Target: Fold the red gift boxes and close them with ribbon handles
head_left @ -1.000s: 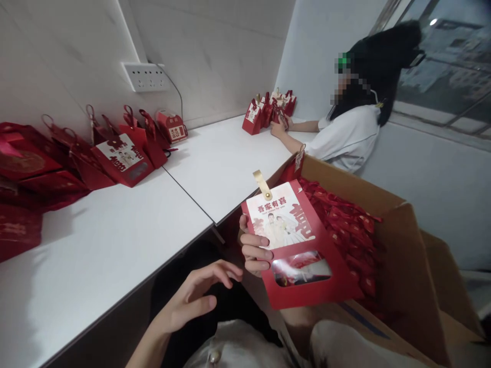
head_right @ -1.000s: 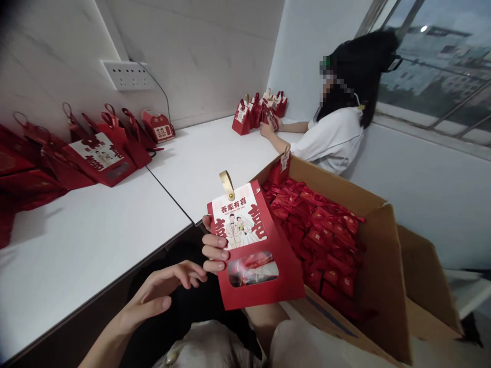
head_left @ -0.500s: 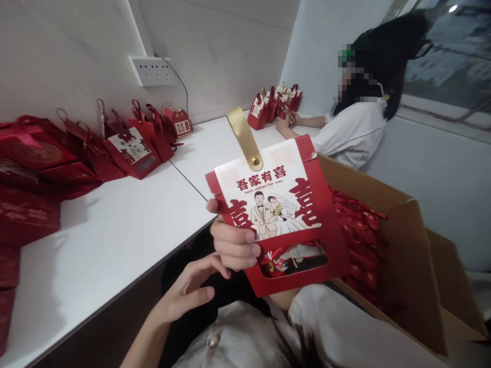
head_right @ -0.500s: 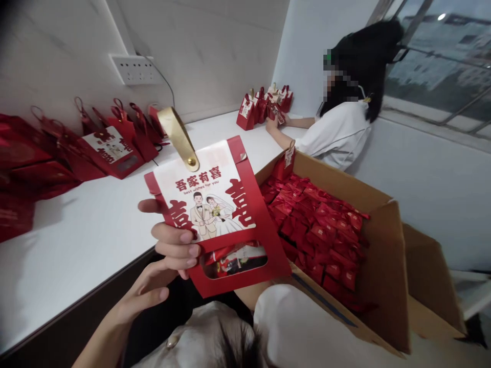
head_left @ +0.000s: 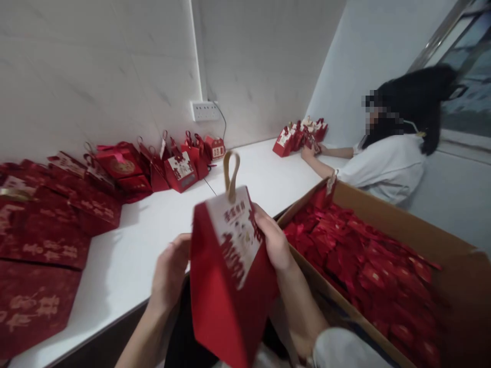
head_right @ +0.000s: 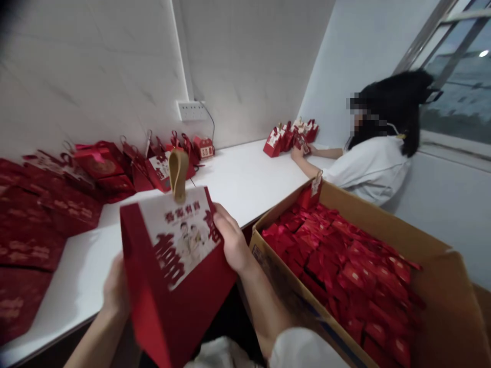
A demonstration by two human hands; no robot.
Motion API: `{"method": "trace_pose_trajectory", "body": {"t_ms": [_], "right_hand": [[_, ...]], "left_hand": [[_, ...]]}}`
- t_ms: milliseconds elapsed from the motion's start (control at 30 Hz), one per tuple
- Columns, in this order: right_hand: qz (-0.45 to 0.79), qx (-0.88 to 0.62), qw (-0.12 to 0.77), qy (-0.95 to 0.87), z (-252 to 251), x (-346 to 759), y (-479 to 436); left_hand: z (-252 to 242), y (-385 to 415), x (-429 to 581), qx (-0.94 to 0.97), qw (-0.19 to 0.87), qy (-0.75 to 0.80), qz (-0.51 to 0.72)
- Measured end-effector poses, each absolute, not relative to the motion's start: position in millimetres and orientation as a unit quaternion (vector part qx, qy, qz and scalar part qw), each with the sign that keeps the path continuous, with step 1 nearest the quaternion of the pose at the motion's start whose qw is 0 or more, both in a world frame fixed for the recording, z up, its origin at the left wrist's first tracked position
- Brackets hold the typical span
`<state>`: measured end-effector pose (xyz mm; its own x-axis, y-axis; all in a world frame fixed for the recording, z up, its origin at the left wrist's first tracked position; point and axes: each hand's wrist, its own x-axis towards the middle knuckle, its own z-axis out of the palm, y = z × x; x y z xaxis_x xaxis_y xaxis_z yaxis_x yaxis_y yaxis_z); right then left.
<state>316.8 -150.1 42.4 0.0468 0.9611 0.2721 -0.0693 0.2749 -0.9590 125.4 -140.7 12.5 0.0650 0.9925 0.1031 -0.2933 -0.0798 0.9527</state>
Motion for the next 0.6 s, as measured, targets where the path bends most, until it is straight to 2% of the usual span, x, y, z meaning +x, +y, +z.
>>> {"method": "trace_pose_trajectory", "body": {"t_ms": [67,133,233,367,467,600], "right_hand": [[0.429,-0.415,0.582,-0.552,45,316,-158],[0.398,-0.443,0.578,-0.557,42,316,-168],[0.364,-0.484,0.565,-0.561,36,317,-180],[0.307,-0.526,0.539,-0.582,33,314,-184],[0.223,-0.543,0.526,-0.615,35,312,-181],[0.018,-0.498,0.545,-0.674,42,311,-174]], "left_hand": [[38,-126,116,0.445,0.528,0.366,0.624],[63,-116,111,0.485,0.496,0.355,0.627],[90,-108,119,0.579,0.451,0.385,0.56],[101,-109,142,0.662,0.405,0.405,0.482],[96,-114,153,0.664,0.399,0.408,0.484],[88,-120,156,0.659,0.358,0.409,0.52]]}}
